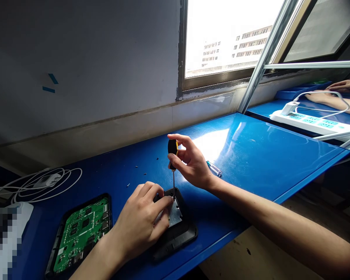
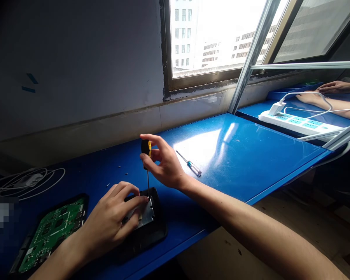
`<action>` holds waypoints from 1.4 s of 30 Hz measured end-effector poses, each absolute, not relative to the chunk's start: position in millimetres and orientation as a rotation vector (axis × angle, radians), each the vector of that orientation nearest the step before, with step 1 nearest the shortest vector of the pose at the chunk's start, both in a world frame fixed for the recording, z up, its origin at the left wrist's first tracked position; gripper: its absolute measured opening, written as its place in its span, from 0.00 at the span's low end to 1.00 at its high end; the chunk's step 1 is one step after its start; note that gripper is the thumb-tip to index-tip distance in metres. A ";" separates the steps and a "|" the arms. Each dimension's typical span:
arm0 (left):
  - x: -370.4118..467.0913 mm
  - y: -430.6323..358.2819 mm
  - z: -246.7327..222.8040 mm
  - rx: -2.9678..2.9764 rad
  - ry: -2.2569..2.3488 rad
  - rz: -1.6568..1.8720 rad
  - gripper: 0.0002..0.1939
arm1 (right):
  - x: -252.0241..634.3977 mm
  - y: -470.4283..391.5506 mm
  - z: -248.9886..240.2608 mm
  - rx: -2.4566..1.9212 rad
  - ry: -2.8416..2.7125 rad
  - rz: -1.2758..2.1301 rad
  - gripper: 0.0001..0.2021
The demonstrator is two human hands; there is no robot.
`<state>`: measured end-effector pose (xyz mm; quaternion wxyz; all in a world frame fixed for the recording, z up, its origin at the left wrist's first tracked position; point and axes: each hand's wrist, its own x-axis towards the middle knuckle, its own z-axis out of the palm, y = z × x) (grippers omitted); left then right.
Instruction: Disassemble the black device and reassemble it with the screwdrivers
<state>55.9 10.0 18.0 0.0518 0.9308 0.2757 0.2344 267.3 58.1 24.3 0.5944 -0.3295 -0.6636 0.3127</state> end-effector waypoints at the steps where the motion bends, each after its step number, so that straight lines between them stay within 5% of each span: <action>1: 55.7 10.0 17.8 2.826 0.841 0.710 0.13 | 267.4 58.0 24.4 -0.768 -1.542 0.726 0.21; 42: 49.2 12.5 13.1 2.700 0.775 0.724 0.05 | 269.0 50.6 26.7 -0.542 -1.744 0.571 0.22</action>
